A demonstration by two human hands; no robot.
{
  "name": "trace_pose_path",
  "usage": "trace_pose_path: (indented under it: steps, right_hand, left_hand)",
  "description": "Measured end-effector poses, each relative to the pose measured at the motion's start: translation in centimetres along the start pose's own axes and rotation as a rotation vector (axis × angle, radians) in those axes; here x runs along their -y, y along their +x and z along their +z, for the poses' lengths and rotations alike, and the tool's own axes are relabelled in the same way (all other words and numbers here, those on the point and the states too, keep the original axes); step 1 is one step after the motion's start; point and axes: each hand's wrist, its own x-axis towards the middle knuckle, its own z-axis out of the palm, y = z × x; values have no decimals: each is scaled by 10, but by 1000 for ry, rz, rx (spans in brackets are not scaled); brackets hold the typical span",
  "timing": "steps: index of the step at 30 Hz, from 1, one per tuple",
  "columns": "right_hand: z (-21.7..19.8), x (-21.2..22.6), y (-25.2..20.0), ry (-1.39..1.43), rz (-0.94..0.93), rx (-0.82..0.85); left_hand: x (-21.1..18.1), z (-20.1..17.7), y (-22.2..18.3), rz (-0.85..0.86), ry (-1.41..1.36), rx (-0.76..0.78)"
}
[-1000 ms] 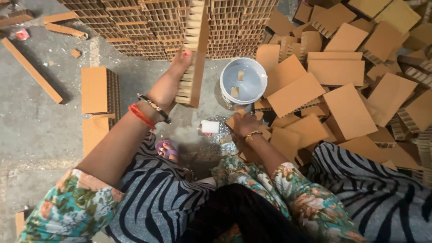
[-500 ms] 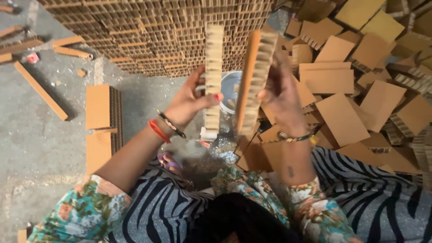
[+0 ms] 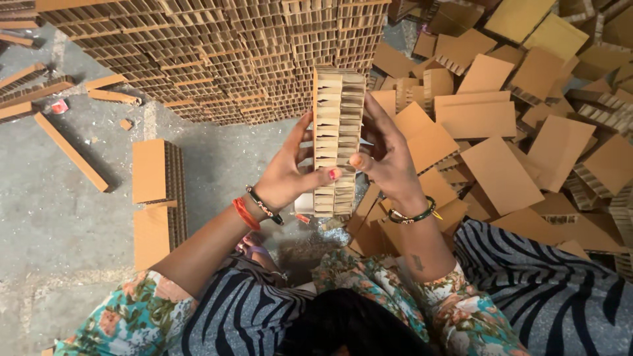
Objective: The person applies glue from a bucket to the edges of honeycomb cardboard pieces using a white foam applicator and then presses the pieces together to assemble structural packaging components.
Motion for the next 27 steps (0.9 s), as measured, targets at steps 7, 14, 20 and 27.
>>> trace_pose_path:
  steps: [7, 14, 20, 27]
  right_hand:
    - [2, 0, -2, 18, 6, 3]
    - [8, 2, -1, 6, 0, -40]
    - [11, 6, 2, -14, -20, -41]
    - [11, 4, 1, -19, 2, -54]
  left_hand:
    - [-5, -1, -3, 45, 145, 28]
    - [-6, -4, -5, 37, 222, 18]
    - [-6, -7, -3, 95, 345, 8]
    - [-8, -1, -3, 62, 253, -9]
